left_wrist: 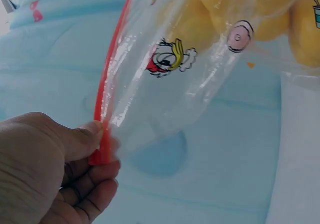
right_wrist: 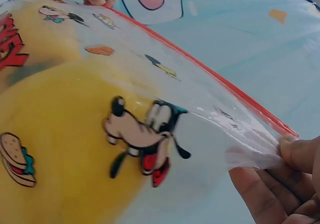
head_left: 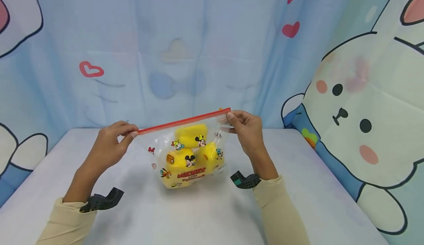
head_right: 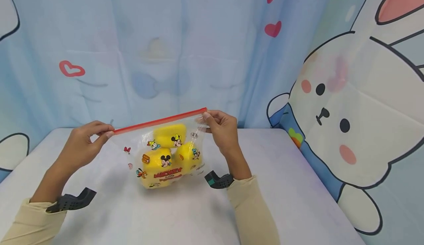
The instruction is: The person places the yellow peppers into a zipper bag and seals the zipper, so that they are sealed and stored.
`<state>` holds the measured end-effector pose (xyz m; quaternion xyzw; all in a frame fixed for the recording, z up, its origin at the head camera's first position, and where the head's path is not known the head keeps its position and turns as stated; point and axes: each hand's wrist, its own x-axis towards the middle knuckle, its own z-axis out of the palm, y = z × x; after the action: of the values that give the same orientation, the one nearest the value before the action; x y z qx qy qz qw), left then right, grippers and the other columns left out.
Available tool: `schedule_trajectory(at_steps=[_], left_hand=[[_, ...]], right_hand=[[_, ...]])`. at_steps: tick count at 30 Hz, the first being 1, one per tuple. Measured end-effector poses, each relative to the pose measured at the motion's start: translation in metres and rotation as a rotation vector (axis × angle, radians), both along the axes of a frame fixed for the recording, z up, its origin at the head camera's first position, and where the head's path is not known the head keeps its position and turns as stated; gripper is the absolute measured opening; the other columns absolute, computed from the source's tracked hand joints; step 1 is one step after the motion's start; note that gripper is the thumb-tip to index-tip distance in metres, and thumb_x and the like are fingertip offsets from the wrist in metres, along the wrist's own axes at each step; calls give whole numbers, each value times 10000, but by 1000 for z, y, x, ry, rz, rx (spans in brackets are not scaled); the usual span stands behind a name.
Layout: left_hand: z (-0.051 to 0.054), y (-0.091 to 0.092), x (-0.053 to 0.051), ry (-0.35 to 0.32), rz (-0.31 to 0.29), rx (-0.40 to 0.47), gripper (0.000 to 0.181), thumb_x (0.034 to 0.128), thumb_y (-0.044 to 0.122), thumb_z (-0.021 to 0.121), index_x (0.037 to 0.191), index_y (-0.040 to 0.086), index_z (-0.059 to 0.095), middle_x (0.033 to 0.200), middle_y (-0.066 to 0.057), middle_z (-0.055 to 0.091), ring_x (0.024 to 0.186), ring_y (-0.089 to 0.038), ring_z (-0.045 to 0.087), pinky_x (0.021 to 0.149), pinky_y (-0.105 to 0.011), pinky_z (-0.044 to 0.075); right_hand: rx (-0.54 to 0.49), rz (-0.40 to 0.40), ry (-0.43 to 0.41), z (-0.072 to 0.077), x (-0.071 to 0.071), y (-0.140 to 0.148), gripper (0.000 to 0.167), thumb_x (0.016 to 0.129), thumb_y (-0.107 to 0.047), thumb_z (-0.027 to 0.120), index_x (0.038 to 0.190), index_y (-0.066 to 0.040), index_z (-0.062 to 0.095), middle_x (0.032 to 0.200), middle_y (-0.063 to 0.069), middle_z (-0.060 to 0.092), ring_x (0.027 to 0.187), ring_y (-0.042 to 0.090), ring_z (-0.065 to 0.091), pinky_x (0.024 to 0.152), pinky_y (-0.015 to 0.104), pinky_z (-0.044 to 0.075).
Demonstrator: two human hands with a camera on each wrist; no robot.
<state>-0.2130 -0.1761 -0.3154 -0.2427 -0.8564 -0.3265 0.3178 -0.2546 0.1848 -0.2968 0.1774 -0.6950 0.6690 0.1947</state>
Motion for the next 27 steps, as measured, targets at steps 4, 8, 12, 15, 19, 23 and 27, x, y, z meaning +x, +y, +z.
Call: schedule_trajectory(at_steps=[4,8,12,15,19,23,27], left_hand=[[-16,4,-4,-27,-9,157,263,868,-8,693,1131,-9,677,941,-52,652,833,-97,542,720,-174,448],[-44,19,-7,-258,-121,453,820,866,91,729,1530,81,248,1335,-152,513,1164,-185,511,973,-240,436],[-76,38,-6,-553,-266,543,1074,811,393,778,1562,155,47,1548,-180,268,1352,-377,366,1036,-419,413],[-88,51,-7,-650,-400,470,1119,737,552,773,1551,166,110,1517,-161,333,1325,-389,401,1003,-457,434],[-91,63,-9,-668,-496,425,1198,703,554,797,1566,214,39,1501,-131,363,1293,-349,435,1037,-502,390],[-89,67,-10,-679,-482,415,1111,760,443,805,1572,162,100,1576,-124,240,1364,-339,358,1071,-532,327],[-86,70,-13,-736,-506,458,971,841,274,757,1566,157,121,1549,-125,312,1332,-318,421,1053,-488,375]], right_hand=[[-17,-10,-29,-1,1,-2,315,937,-170,651,1070,115,646,897,84,712,814,199,708,736,360,579],[-26,-52,-73,-1,-1,-1,341,934,-219,657,1090,84,651,921,90,711,833,206,701,744,345,578],[-62,-74,-107,-4,-1,-2,349,927,-236,666,1091,72,660,920,75,717,837,212,702,743,341,579],[-104,-70,-105,-6,-1,-4,349,924,-218,670,1091,88,653,911,72,717,833,214,704,739,351,580],[-157,-63,-99,-8,-1,-7,318,932,-180,659,1087,97,645,889,55,716,822,196,703,749,339,577],[-177,-46,-123,-9,-2,-8,303,943,-173,642,1099,87,640,892,43,712,822,172,698,771,305,571],[-140,15,-156,-11,-4,-6,394,964,-218,610,1225,77,603,1073,104,682,958,197,680,838,310,548]])
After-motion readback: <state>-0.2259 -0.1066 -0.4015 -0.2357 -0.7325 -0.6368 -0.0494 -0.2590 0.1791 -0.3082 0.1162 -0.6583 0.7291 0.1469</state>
